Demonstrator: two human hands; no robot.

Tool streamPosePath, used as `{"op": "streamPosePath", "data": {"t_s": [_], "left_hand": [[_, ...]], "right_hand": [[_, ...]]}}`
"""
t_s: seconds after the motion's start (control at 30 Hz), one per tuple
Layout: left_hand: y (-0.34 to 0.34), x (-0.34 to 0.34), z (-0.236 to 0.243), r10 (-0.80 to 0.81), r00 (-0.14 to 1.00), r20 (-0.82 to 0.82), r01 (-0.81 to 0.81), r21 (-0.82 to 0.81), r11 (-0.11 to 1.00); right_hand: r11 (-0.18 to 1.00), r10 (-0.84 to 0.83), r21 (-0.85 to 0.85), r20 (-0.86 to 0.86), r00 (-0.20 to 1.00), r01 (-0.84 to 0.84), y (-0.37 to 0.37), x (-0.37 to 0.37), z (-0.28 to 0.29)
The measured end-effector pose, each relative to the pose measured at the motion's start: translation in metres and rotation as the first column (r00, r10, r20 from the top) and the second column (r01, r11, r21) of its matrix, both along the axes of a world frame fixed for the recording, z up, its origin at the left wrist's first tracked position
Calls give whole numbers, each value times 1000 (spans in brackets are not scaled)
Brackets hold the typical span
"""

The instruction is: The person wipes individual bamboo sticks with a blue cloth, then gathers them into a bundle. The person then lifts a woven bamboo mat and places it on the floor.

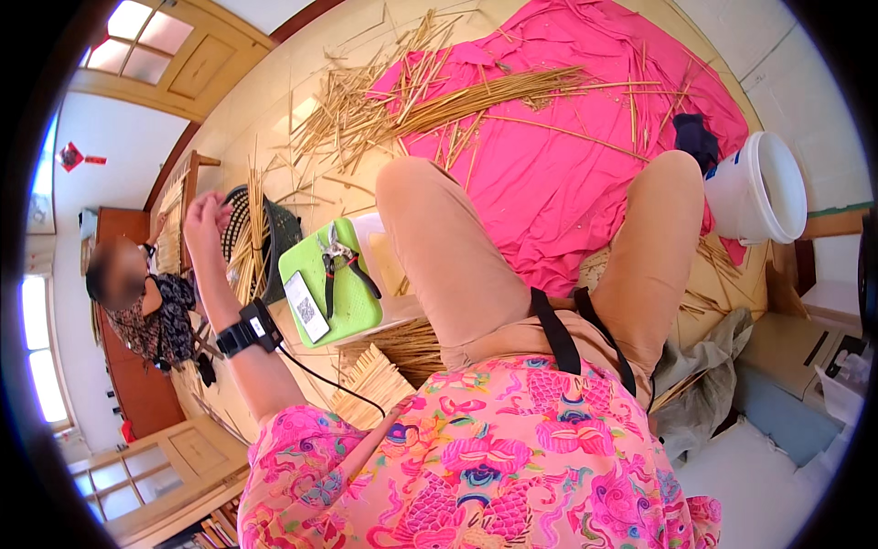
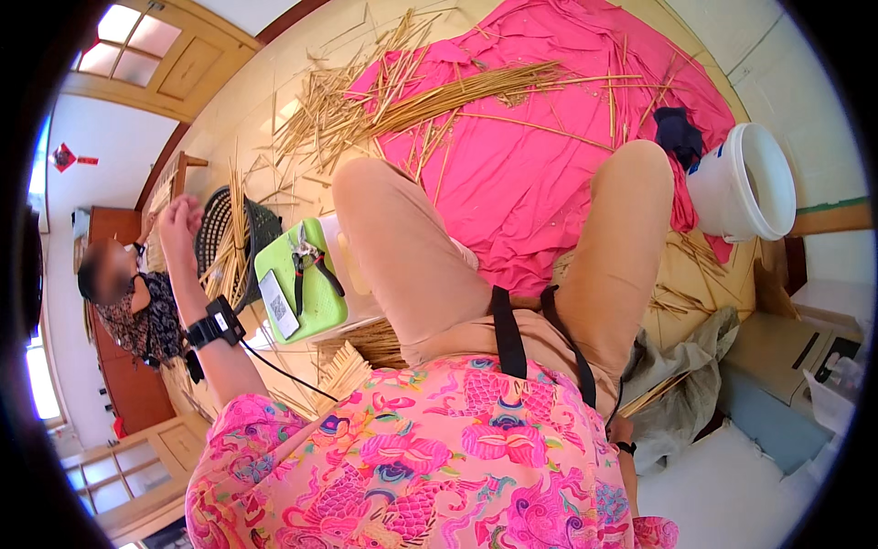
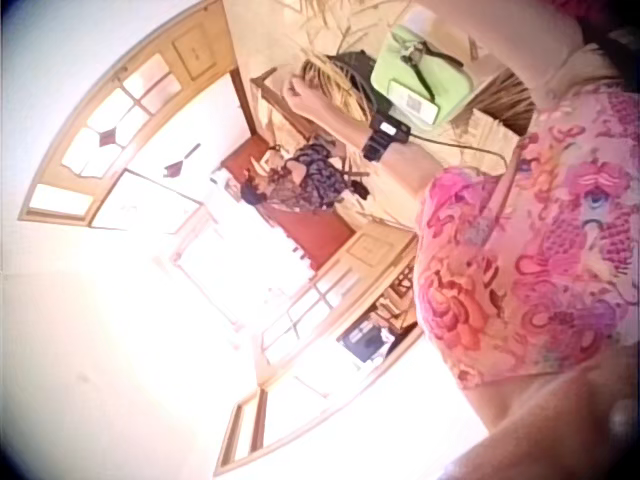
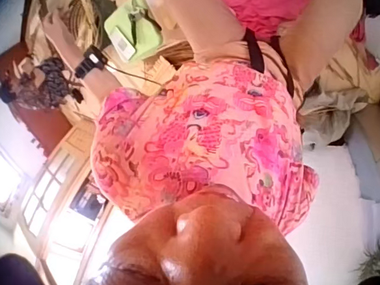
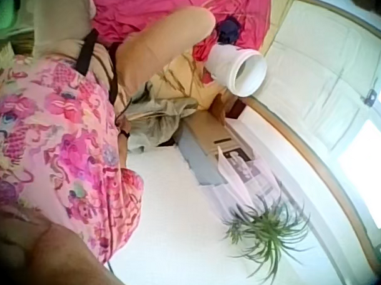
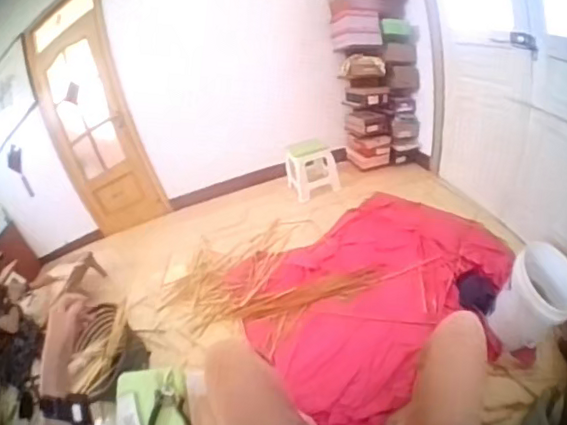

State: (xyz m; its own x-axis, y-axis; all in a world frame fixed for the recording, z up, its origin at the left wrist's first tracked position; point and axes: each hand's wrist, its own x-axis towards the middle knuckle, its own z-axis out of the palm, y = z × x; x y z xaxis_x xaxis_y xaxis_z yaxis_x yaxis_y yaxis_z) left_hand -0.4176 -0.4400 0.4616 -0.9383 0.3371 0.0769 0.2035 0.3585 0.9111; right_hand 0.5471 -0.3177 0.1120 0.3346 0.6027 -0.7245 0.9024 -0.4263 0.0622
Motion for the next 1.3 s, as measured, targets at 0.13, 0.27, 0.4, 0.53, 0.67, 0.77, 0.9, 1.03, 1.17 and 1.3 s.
{"op": "streamPosePath", "data": {"t_s": [0.13, 0.27, 0.4, 0.53, 0.67, 0.77, 0.9, 1.03, 1.17, 1.3], "left_hand": [[-73, 27, -48, 62, 998, 32, -50, -279, 959], [-111, 60, -93, 140, 976, 168, -87, -287, 954], [-195, 99, -134, 314, 945, 94, -244, -435, 866], [-240, 132, -209, 416, 909, 26, -334, -552, 764], [-249, 197, -229, 465, 805, 368, -253, -496, 831], [-256, 236, -262, 511, 810, 288, -244, -628, 739], [-258, 303, -338, 530, 828, 183, -112, -872, 476], [-207, 356, -336, 644, 686, 338, 69, -912, 405], [-175, 366, -340, 700, 651, 294, 179, -956, 235], [-164, 366, -342, 744, 611, 270, 207, -962, 179]], "right_hand": [[523, 852, -11, 26, 522, -852, 26, 30, -4], [446, 887, -48, 154, 435, -894, 105, -7, 64], [475, 803, -100, 456, 384, -874, 244, -61, 125], [652, 238, 642, -678, 696, 403, 375, -92, 208], [589, 315, 606, -781, 539, 534, 375, -287, 319], [575, 459, 651, -759, 462, 496, 368, -379, 371], [627, 592, 647, -758, 274, 435, 346, -470, 377], [794, 541, 557, -830, 136, 241, 310, -541, 342], [912, 381, 397, -913, 144, 106, 279, -566, 296], [987, 142, 156, -963, 230, 42, 256, -560, 256]]}}
